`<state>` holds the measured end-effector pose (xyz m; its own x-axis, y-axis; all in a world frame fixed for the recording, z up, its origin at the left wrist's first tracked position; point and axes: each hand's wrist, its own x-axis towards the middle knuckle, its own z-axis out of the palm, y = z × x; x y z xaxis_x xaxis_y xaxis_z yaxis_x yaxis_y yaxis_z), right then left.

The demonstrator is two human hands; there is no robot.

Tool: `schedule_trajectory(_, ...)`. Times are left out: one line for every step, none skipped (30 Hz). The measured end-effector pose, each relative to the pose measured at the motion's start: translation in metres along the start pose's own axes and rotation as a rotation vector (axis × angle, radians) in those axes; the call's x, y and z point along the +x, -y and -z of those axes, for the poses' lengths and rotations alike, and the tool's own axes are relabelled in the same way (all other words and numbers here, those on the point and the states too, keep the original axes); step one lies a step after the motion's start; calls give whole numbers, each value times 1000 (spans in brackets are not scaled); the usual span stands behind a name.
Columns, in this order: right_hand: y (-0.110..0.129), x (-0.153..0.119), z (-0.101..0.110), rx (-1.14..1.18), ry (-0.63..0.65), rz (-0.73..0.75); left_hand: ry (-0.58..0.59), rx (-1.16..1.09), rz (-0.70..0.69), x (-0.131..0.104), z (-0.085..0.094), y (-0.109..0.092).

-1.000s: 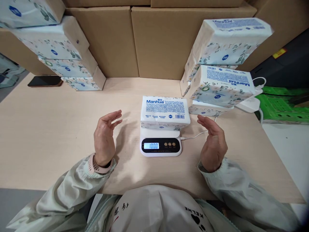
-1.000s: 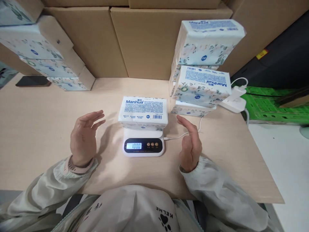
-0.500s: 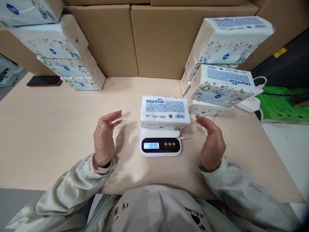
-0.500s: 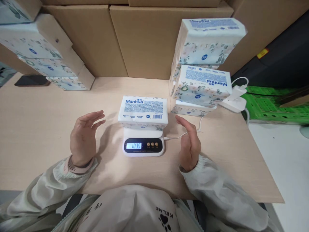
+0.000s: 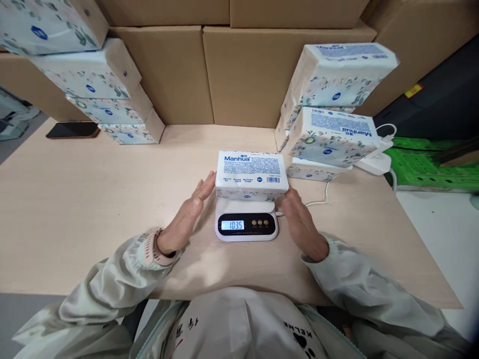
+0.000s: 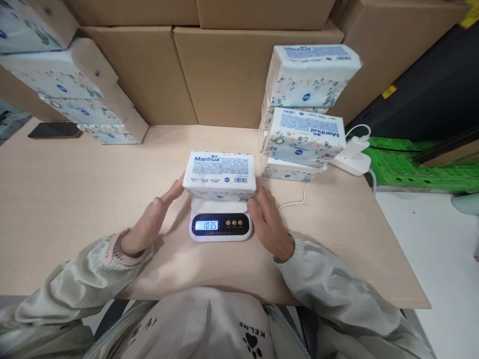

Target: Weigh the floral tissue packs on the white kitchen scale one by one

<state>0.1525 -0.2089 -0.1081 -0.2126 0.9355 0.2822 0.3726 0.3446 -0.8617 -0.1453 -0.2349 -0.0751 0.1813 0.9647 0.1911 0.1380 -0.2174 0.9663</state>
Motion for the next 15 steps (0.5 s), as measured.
schedule_trajectory(3,-1,-1,3,8,21,41,-18,11,3,-2,-8)
schedule_trajectory(7,-3,-1,2,-8,45,65,-46,11,6,-5,-17)
schedule_trajectory(11,-5,1,-3,-55,78,78,-82,2,10,-8,-29)
schedule_trajectory(15,-5,3,-9,-126,120,84,-116,-20,15,-12,-41)
schedule_trajectory(18,-4,7,-14,-215,168,83,-135,-61,23,-17,-54)
schedule_trajectory(21,1,13,-16,-316,216,75,-126,-122,33,-23,-67)
schedule_trajectory(24,7,21,-14,-426,263,72,-91,-196,46,-30,-79)
schedule_trajectory(26,17,30,-12,-531,302,86,-41,-279,61,-38,-89)
schedule_trajectory(26,29,41,-16,-620,334,121,11,-357,79,-48,-96)
schedule_trajectory(25,42,53,-30,-690,359,169,48,-417,99,-59,-100)
schedule_trajectory(23,56,65,-53,-744,373,226,59,-446,119,-70,-101)
schedule_trajectory(18,68,77,-83,-775,368,274,47,-439,139,-82,-98)
schedule_trajectory(11,80,88,-114,-779,345,313,24,-401,156,-92,-93)
schedule_trajectory(3,89,97,-131,-770,316,337,-3,-342,172,-102,-86)
schedule_trajectory(-6,95,103,-125,-764,280,349,-30,-277,184,-110,-77)
